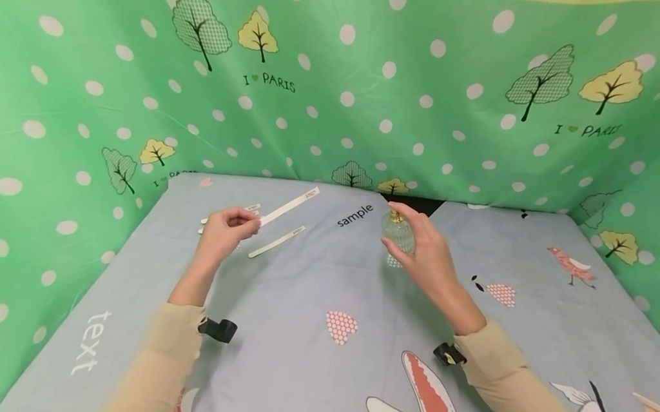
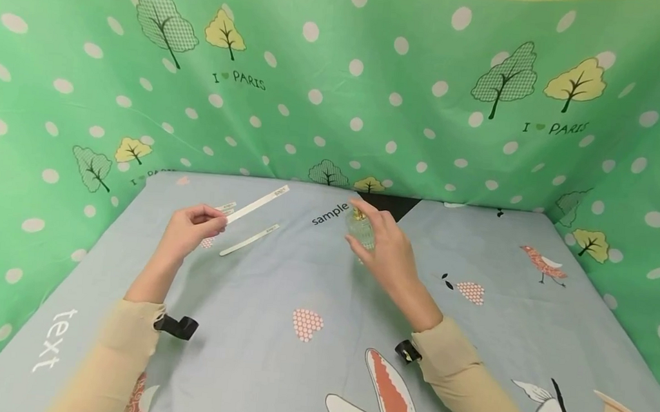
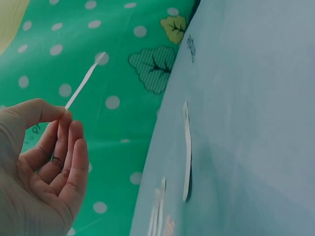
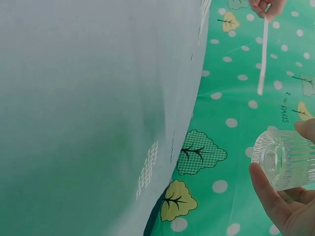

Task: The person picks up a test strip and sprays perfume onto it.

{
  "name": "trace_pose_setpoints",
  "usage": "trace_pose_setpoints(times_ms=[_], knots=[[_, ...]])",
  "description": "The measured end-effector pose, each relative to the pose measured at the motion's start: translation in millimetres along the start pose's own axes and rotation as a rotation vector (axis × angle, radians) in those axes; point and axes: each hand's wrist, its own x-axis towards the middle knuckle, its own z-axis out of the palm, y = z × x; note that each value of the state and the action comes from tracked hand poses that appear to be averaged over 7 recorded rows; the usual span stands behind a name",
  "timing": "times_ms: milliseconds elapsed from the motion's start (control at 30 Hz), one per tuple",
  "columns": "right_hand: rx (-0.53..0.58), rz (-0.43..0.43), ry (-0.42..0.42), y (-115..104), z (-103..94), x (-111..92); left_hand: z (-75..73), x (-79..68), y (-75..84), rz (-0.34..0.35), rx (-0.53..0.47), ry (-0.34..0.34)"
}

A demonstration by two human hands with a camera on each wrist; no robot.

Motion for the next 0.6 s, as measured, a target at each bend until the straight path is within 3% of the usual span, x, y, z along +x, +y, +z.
trace_pose_setpoints(times_ms=[400,600], knots=[[-0.006,0.004,0.006,0,-5.9,5,-19.1,10.6,-25.2,-0.133,0.057,-0.003],[-0.002,0.012,-0.003,0,-4.6,-5,-21.7,9.4,-52.7,-0.229,0.089,-0.097]])
